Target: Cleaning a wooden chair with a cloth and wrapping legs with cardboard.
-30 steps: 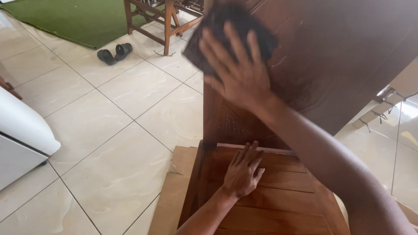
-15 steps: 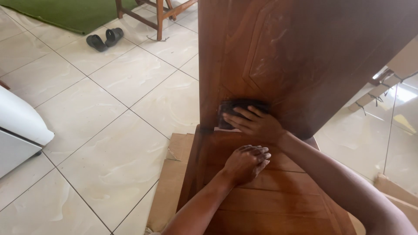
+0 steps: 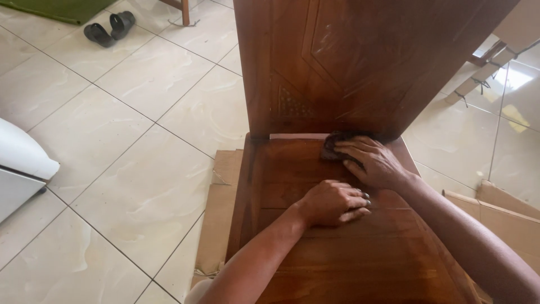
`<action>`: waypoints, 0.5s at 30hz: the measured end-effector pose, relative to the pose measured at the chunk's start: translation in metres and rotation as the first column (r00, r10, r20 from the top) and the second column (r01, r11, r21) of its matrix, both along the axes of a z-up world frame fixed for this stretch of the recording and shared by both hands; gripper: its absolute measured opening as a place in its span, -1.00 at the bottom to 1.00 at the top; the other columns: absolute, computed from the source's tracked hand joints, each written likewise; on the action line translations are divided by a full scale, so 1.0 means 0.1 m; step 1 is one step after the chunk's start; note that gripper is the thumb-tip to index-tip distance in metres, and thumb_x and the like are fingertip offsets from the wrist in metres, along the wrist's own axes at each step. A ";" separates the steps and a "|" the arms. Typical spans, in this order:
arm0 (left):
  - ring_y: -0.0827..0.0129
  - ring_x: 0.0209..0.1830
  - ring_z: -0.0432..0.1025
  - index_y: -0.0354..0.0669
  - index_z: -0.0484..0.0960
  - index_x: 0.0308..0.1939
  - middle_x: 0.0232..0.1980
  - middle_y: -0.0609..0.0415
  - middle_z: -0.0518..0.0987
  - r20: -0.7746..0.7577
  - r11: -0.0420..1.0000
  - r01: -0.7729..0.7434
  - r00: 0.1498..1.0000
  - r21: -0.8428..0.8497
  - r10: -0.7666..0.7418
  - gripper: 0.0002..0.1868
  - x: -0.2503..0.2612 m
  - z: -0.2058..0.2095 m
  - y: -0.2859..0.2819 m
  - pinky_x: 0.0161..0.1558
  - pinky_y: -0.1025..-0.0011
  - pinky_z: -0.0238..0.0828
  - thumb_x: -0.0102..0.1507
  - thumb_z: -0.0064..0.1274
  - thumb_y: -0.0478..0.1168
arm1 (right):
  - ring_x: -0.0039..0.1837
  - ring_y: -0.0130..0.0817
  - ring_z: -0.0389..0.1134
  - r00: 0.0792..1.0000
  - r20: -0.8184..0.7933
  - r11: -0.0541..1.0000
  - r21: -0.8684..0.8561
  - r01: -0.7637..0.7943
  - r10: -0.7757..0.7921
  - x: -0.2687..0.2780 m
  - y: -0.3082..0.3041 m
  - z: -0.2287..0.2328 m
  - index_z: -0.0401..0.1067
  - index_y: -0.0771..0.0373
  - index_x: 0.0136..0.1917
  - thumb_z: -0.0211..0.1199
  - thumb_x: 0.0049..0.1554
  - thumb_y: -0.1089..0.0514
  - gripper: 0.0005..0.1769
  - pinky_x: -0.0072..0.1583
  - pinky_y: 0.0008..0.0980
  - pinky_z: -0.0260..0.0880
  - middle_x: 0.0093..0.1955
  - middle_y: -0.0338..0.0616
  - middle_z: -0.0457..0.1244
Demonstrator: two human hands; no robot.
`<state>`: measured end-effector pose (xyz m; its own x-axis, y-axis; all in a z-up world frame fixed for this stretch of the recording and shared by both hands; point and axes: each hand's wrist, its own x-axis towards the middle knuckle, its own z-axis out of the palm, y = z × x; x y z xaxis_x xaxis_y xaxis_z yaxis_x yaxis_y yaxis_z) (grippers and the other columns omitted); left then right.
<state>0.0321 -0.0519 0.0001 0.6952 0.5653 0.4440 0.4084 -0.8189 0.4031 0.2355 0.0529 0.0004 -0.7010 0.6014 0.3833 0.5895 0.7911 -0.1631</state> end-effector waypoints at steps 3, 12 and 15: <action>0.22 0.22 0.57 0.14 0.67 -0.03 0.11 0.12 0.70 -0.036 0.998 0.062 0.997 -0.013 -0.062 -0.58 0.06 0.07 -0.08 0.18 0.22 0.49 0.40 -0.21 0.21 | 0.38 0.11 0.29 0.996 0.069 0.997 -0.041 0.058 -0.055 -0.15 -0.07 0.07 0.39 -0.13 0.43 0.10 0.23 -0.30 -0.44 0.24 0.08 0.33 0.44 -0.33 0.28; -0.05 0.02 0.61 0.10 0.68 0.04 -0.11 -0.13 0.71 -0.368 0.980 0.069 0.920 -0.187 -0.135 -0.24 0.21 0.40 -0.32 0.10 0.01 0.45 0.14 -0.26 0.50 | 0.58 0.36 -0.01 0.878 0.478 0.939 -0.309 0.153 0.014 -1.37 -0.32 0.39 -0.11 0.19 0.66 -0.27 0.21 -0.61 0.07 0.45 0.29 0.08 0.70 0.04 -0.11; -0.07 0.16 0.56 0.06 0.68 0.06 0.02 -0.12 0.71 -0.365 0.966 0.060 0.918 -0.251 -0.152 -0.22 0.21 0.32 -0.30 0.23 -0.03 0.34 0.16 -0.27 0.50 | 0.63 0.30 -0.12 0.893 0.444 0.938 -0.335 0.085 0.077 -1.70 -0.39 0.41 -0.18 0.22 0.67 -0.37 0.25 -0.57 0.05 0.52 0.21 -0.08 0.72 0.07 -0.20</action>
